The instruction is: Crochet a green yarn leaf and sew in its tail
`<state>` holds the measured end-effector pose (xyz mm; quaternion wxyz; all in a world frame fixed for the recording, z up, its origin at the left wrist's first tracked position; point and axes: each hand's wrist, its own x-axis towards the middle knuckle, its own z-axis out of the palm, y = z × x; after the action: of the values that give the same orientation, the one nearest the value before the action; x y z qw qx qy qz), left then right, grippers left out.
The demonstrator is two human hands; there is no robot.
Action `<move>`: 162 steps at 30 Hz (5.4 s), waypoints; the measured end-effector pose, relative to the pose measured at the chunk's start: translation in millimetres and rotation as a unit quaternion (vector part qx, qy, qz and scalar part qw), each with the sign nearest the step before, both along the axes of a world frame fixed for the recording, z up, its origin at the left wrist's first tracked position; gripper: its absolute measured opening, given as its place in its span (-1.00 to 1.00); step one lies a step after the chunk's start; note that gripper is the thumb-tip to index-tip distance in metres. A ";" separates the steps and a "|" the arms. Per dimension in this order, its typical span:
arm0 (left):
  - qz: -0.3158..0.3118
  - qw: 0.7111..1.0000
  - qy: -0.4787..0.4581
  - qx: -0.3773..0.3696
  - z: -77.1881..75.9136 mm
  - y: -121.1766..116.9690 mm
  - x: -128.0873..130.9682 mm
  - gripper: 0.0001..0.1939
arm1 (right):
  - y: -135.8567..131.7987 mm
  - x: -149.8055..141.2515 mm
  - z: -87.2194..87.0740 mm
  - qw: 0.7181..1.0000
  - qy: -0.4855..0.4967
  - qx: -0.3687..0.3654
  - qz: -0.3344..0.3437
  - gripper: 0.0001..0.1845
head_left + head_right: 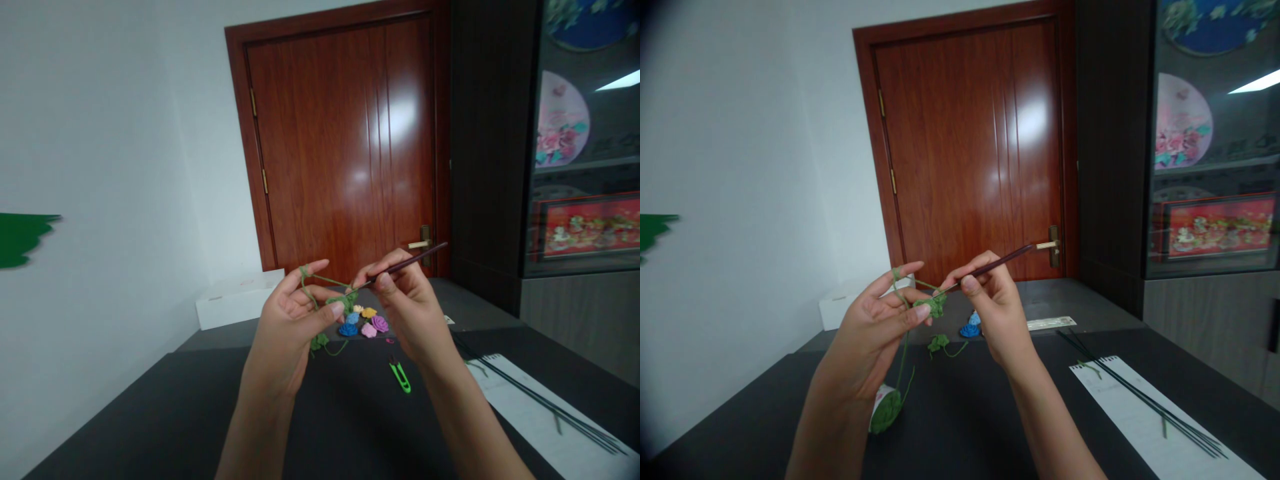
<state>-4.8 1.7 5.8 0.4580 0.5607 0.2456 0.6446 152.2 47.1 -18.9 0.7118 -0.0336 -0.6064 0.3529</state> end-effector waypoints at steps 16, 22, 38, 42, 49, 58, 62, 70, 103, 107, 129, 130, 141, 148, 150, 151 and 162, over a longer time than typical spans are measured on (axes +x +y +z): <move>0.042 0.998 -0.024 0.047 -1.2 1.7 1.5 -0.37 | -13.5 0.5 2.0 0.939 -0.142 0.216 -0.228 -0.85; -0.001 0.998 -0.039 0.045 -1.4 0.2 1.2 -0.35 | -7.5 -4.6 -0.8 0.922 -0.122 0.276 -0.244 -0.78; 0.011 0.996 -0.084 0.026 0.4 -1.0 4.9 -0.21 | 10.0 -26.2 -11.1 0.976 0.023 0.167 -0.135 -0.86; 0.008 0.997 -0.080 0.019 -0.4 1.0 7.3 -0.20 | 15.9 -28.1 -19.2 0.932 0.021 0.247 -0.265 -0.81; 0.164 0.974 0.014 0.154 -3.3 1.6 12.0 -0.05 | 5.3 -27.1 -17.8 0.840 -0.033 0.289 -0.459 -0.82; 0.071 0.989 0.025 0.131 -1.6 5.7 3.0 -0.15 | -1.1 -12.2 -5.7 0.991 0.049 -0.027 -0.124 -0.85; -0.014 0.996 -0.007 0.085 1.1 3.7 1.4 -0.14 | 0.7 -14.6 -0.6 0.979 0.068 -0.137 0.134 -0.75; 0.008 0.994 -0.004 0.105 -1.9 4.9 3.7 -0.23 | -3.9 -29.8 -1.3 0.976 0.090 -0.097 0.173 -0.75; -0.068 0.995 -0.028 0.066 -1.9 3.3 1.3 -0.37 | -4.2 -24.4 -3.4 0.976 0.056 -0.089 0.191 -0.74; -0.027 0.996 -0.015 0.087 -1.2 0.3 3.4 -0.25 | -3.9 -28.8 -2.5 0.981 0.047 -0.075 0.175 -0.67; -0.108 0.992 -0.069 -0.021 1.9 -5.0 4.0 -0.40 | -5.1 -26.8 -9.2 0.989 0.140 0.054 -0.011 -0.88; -0.109 0.992 -0.068 -0.017 1.8 -5.3 3.9 -0.41 | -5.3 -25.7 -8.5 0.989 0.140 0.050 -0.010 -0.86; -0.066 0.997 -0.030 0.036 -1.2 -2.0 3.1 -0.63 | -3.2 -23.5 -4.8 0.981 0.068 -0.059 0.171 -0.77; -0.011 0.998 -0.013 0.059 -1.4 -2.0 4.7 -0.46 | -4.5 -29.2 -3.8 0.964 0.050 -0.120 0.231 -0.65; 0.007 0.998 -0.012 0.058 -2.3 -1.4 4.6 -0.44 | -4.5 -29.8 -4.2 0.978 0.058 -0.086 0.180 -0.67; 0.017 0.998 -0.013 0.059 -2.9 -1.1 4.8 -0.44 | -4.1 -28.9 -4.7 0.988 0.058 -0.058 0.133 -0.71; -0.115 0.989 -0.072 -0.051 -6.6 6.5 7.3 -0.45 | 15.8 -31.4 -19.8 0.933 0.084 0.238 -0.255 -0.85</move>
<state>2.5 8.2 -0.9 0.5735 0.5133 0.1784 0.6130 120.8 62.9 -38.7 0.8134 0.0131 -0.5815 0.0057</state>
